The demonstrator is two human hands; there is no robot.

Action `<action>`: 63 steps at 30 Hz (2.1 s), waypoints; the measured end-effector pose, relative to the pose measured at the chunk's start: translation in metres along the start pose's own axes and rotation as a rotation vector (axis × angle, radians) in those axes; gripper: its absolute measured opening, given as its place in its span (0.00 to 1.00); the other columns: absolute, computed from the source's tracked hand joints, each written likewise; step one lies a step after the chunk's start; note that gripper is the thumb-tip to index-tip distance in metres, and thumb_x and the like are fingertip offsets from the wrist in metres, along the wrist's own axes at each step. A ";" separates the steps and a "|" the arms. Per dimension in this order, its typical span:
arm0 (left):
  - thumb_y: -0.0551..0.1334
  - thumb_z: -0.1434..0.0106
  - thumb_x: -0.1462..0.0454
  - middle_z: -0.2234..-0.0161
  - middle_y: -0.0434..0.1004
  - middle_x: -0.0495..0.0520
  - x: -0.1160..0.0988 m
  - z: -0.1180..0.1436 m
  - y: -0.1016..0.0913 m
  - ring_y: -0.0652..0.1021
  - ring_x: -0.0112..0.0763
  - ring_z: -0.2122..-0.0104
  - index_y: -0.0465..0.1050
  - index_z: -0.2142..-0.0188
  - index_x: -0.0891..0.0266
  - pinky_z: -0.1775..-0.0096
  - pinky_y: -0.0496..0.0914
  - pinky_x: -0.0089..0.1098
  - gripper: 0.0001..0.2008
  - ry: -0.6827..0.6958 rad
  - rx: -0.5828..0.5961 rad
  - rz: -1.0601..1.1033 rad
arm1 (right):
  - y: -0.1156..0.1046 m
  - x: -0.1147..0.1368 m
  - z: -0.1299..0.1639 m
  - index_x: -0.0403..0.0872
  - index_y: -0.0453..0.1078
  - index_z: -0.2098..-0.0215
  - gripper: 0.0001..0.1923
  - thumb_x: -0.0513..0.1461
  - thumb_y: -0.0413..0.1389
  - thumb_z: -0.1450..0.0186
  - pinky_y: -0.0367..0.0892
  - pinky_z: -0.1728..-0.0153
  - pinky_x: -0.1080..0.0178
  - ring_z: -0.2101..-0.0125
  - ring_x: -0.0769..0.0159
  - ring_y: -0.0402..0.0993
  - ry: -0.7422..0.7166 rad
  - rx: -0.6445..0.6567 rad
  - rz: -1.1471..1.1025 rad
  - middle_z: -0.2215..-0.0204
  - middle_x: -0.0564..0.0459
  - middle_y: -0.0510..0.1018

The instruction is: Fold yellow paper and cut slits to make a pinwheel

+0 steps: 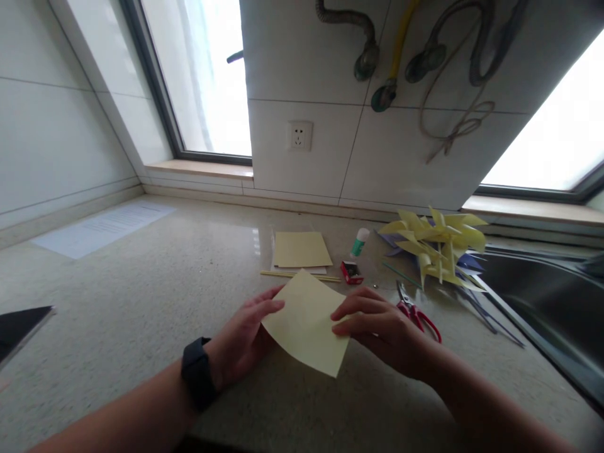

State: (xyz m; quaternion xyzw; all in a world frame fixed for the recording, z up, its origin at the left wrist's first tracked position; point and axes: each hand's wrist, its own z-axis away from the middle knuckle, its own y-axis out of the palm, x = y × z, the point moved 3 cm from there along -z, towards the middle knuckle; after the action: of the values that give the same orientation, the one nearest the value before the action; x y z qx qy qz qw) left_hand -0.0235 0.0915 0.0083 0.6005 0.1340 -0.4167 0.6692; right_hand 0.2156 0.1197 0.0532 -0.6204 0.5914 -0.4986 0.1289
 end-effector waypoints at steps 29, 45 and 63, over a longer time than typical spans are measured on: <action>0.69 0.39 0.56 0.50 0.71 0.57 0.015 0.007 0.013 0.72 0.43 0.51 0.59 0.44 0.57 0.52 0.65 0.40 0.29 0.041 0.224 -0.554 | 0.020 -0.010 -0.019 0.52 0.72 0.61 0.04 0.38 0.54 0.29 0.53 0.45 0.46 0.48 0.56 0.75 0.361 -0.209 0.189 0.48 0.50 0.80; 0.69 0.37 0.64 0.40 0.68 0.63 0.015 0.006 0.015 0.73 0.45 0.46 0.57 0.37 0.56 0.50 0.70 0.41 0.33 0.087 0.120 -0.474 | 0.006 -0.016 -0.018 0.50 0.70 0.55 0.08 0.43 0.57 0.31 0.61 0.47 0.47 0.48 0.53 0.71 0.435 -0.474 0.213 0.53 0.46 0.77; 0.73 0.41 0.66 0.39 0.70 0.59 0.014 0.005 0.010 0.74 0.47 0.45 0.62 0.37 0.50 0.47 0.70 0.43 0.36 0.157 0.091 -0.253 | 0.054 -0.014 -0.048 0.47 0.77 0.57 0.19 0.47 0.69 0.44 0.75 0.53 0.50 0.58 0.55 0.81 0.832 -0.467 -0.957 0.56 0.46 0.84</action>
State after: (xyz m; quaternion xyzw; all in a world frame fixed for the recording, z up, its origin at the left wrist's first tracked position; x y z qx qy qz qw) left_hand -0.0095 0.0806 0.0074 0.6393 0.2413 -0.4551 0.5709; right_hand 0.1484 0.1381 0.0291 -0.5820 0.3442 -0.5574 -0.4818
